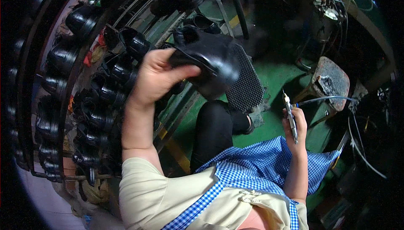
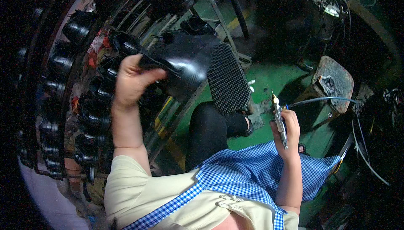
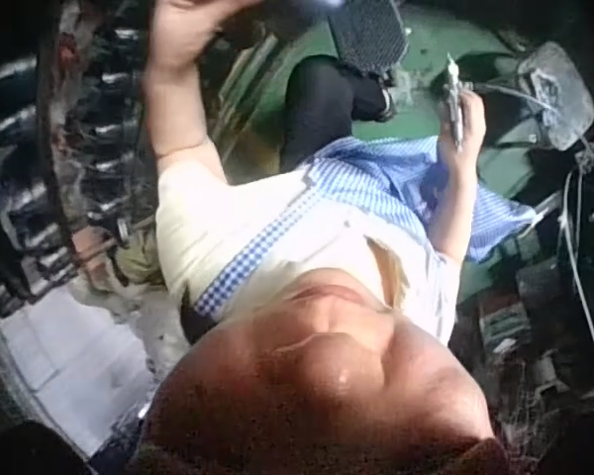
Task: Apply adhesive or treatment to shoe components using a specialized pneumatic spray tool.
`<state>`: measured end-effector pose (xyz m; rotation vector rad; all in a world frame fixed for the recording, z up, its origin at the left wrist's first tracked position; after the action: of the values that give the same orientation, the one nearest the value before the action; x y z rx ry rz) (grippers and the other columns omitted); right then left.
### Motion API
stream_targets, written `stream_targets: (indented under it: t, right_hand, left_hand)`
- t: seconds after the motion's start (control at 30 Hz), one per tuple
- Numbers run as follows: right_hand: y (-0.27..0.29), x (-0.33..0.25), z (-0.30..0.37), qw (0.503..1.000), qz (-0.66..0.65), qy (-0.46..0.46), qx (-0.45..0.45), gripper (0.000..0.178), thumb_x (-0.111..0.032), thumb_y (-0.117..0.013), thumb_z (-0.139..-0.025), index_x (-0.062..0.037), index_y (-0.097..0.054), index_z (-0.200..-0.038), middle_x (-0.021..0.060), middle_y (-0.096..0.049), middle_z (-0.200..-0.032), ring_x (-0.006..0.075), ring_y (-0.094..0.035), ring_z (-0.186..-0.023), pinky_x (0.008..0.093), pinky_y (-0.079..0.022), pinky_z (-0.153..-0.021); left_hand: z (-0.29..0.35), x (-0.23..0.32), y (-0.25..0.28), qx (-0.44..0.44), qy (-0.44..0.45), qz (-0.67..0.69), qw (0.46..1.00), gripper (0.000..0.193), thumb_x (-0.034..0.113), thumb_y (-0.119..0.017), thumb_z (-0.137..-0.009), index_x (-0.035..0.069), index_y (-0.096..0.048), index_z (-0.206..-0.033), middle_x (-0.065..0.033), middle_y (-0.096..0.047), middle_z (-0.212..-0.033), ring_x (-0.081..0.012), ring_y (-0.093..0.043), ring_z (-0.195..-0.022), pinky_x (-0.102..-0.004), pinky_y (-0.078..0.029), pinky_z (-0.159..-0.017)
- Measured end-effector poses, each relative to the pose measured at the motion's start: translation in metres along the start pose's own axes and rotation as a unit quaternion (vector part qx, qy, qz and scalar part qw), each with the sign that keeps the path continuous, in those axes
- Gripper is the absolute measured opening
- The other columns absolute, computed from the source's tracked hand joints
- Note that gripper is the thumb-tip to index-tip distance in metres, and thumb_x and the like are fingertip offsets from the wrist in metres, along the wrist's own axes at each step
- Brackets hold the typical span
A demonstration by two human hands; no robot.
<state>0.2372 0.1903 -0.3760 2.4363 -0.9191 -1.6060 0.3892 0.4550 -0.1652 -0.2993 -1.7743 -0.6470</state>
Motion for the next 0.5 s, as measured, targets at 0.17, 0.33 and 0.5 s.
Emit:
stream_targets:
  t: [0.17, 0.33, 0.5]
  right_hand:
    - [0.001, 0.011, -0.006, 1.000, 0.022, 0.009, 0.009, 0.019, -0.001, -0.064, -0.088, 0.0004, -0.058, -0.106, 0.0132, -0.059, -0.101, 0.0275, -0.060, -0.092, 0.0346, -0.048, -0.084]
    - [0.001, 0.020, -0.011, 1.000, 0.011, -0.024, -0.005, 0.018, -0.002, -0.062, -0.090, -0.0014, -0.060, -0.108, 0.0093, -0.062, -0.099, 0.0211, -0.060, -0.091, 0.0324, -0.048, -0.083]
    - [-0.002, 0.029, -0.008, 0.988, -0.080, -0.132, -0.014, 0.017, -0.008, -0.059, -0.095, -0.0021, -0.062, -0.110, 0.0066, -0.067, -0.097, 0.0166, -0.060, -0.085, 0.0311, -0.048, -0.079]
  left_hand:
    - [-0.010, 0.048, 0.050, 0.054, -0.087, -0.123, 0.987, 0.015, 0.005, -0.074, -0.088, 0.001, -0.075, -0.103, -0.0053, -0.076, -0.095, -0.0105, -0.069, -0.086, -0.0260, -0.055, -0.082]
    - [-0.070, 0.016, 0.089, 0.045, -0.046, -0.392, 0.918, 0.025, 0.022, -0.072, -0.091, 0.001, -0.074, -0.104, -0.0065, -0.075, -0.088, -0.0113, -0.068, -0.083, -0.0308, -0.053, -0.082]
    - [-0.109, -0.041, 0.151, 0.134, -0.014, -0.595, 0.792, 0.043, 0.035, -0.073, -0.089, 0.001, -0.070, -0.115, -0.0113, -0.074, -0.105, -0.0218, -0.070, -0.094, -0.0376, -0.051, -0.085]
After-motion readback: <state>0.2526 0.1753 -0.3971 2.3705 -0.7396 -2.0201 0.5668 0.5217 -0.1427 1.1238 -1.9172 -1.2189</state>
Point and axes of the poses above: each hand's wrist, its own z-axis away from the middle knuckle, its own y-axis out of the back of the hand, x = y × z, the point moved 10 cm from there along -z, towards the middle knuckle
